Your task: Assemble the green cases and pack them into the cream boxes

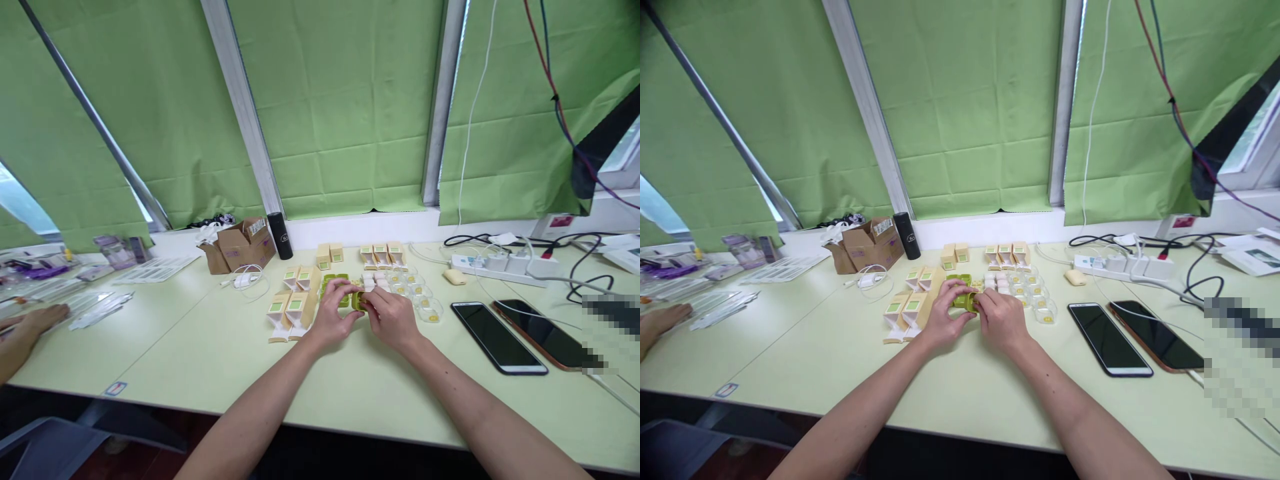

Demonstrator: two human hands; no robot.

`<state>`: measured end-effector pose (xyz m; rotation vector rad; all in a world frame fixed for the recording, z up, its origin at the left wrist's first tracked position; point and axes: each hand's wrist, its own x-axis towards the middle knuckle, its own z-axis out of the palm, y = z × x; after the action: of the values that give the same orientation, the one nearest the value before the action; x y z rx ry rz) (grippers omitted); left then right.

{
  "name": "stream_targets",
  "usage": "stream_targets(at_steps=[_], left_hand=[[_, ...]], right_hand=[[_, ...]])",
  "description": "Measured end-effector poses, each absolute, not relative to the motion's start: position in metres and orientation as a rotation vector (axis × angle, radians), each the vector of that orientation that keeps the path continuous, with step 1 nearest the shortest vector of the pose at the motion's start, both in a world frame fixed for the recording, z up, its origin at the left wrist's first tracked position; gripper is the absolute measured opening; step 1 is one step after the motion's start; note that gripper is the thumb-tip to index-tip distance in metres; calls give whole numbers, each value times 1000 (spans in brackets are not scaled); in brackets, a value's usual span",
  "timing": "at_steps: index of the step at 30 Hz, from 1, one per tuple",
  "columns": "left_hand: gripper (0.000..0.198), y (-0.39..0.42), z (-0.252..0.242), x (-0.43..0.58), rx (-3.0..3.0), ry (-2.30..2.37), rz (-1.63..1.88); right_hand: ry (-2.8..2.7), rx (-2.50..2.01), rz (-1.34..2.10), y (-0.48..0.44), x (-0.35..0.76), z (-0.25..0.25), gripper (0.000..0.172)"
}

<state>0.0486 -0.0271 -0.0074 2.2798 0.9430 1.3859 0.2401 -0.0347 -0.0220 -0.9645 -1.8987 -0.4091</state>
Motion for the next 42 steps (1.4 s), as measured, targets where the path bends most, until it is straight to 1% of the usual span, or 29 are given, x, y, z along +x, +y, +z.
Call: stream_targets(at_steps=[21,33,35,39,42], left_hand=[[50,-26,-11,47,2308,931,1388],[50,-24,-11,46,2341,901,1418],[50,-24,-9,46,2344,902,1449],[49,-23,-8,47,2321,952,1525],[47,-22,-9,47,2309,1005,1555]], right_hand=[[-1913,-941,-426,-30,241,-26,24],[-1931,-889,-437,-30,244,-23,19],[-1940,-873,-406,-31,244,-22,22],[-1895,-861,-294,-33,244,-22,34],[-1862,-887,-232,-33,243,-21,39]])
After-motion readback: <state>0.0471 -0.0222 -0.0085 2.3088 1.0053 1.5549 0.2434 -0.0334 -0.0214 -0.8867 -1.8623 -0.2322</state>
